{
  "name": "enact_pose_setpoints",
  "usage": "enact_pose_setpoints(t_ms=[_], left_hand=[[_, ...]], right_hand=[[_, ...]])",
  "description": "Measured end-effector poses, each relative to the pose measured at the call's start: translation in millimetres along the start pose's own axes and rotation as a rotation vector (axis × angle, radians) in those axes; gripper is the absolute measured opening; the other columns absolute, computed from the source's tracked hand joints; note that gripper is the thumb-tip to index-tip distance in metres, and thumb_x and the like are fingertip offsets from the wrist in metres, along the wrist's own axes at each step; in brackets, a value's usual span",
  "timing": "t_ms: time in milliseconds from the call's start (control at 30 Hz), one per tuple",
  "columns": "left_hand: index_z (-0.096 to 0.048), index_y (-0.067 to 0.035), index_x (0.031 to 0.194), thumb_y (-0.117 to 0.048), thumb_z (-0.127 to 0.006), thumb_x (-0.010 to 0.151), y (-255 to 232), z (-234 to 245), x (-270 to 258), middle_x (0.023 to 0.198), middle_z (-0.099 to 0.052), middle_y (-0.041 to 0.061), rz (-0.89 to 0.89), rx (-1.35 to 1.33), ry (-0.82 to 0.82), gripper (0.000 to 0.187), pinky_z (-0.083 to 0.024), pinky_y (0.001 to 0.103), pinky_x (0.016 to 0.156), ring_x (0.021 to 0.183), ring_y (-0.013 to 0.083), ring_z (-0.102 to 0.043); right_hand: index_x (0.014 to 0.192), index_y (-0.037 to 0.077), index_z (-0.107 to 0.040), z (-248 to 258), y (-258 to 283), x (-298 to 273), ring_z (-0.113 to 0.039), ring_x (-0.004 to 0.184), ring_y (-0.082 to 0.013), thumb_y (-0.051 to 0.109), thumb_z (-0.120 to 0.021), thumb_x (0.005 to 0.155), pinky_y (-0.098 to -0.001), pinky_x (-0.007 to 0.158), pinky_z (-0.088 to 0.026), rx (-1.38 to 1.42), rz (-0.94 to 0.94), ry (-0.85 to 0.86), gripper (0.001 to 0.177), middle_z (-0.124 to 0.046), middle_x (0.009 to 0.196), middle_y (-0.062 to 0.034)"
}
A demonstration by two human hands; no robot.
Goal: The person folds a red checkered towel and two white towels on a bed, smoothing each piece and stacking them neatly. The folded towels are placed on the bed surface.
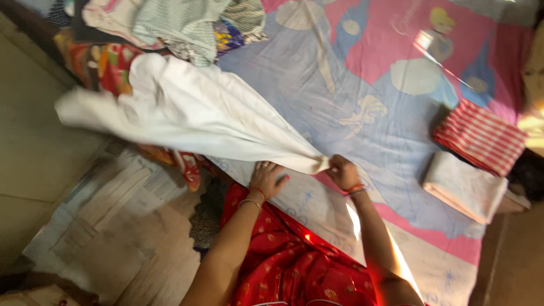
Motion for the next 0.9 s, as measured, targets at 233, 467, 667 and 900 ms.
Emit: enact_pose_setpoints(t_ms=[233, 467, 667, 900], left_hand=[[-0.069, -0.015, 0.128, -0.050, -0.058, 0.090, 38, -70, -14, 0.131, -0.065, 0.019, 0.143, 0.093, 0.176, 0.053, -0.040, 0.053, 0.109, 0.122, 0.0407, -0.057], [-0.060, -0.011, 0.137, -0.046, -0.061, 0.094, 21, -90, -41, 0.144, -0.058, 0.014, 0.055, -0.217, 0.215, 0.056, -0.034, 0.049, 0.116, 0.135, 0.0335, -0.050], [-0.048, -0.006, 0.147, -0.041, -0.065, 0.098, -63, -41, -97, 0.152, -0.049, 0.010, 0.707, -1.427, 0.207, 0.063, -0.023, 0.046, 0.124, 0.146, 0.0270, -0.040], [-0.064, -0.010, 0.127, -0.030, -0.070, 0.096, -56, 36, -84, 0.126, -0.065, 0.010, 1.000, -2.219, -0.606, 0.037, -0.041, 0.051, 0.115, 0.125, 0.0294, -0.057]], right_hand=[[0.077, 0.006, -0.059, 120, -24, -170, -0.056, 0.055, -0.0233, 0.018, -0.083, 0.079, -0.0359, 0.055, -0.046, -0.075, -0.462, -0.146, 0.028, -0.060, 0.065, -0.0085], [0.080, 0.004, -0.057, 150, 5, -239, -0.051, 0.055, -0.0155, 0.014, -0.084, 0.080, -0.0321, 0.052, -0.042, -0.151, -0.453, -0.321, 0.029, -0.059, 0.070, -0.0048], [0.086, 0.005, -0.055, 185, 6, -277, -0.047, 0.064, -0.0080, 0.007, -0.083, 0.085, -0.0257, 0.058, -0.040, 0.014, -0.501, -0.509, 0.028, -0.055, 0.074, -0.0001], [0.092, 0.001, -0.055, 235, 0, -322, -0.051, 0.072, -0.0050, -0.002, -0.086, 0.091, -0.0212, 0.072, -0.046, -0.026, -0.530, -0.757, 0.031, -0.059, 0.082, -0.0017]])
Point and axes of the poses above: each hand's wrist, its own x-axis towards the middle knuckle, its own z-axis out of the back of the hand, y = z × x, the point moved 1 cm from there along x, towards the middle knuckle
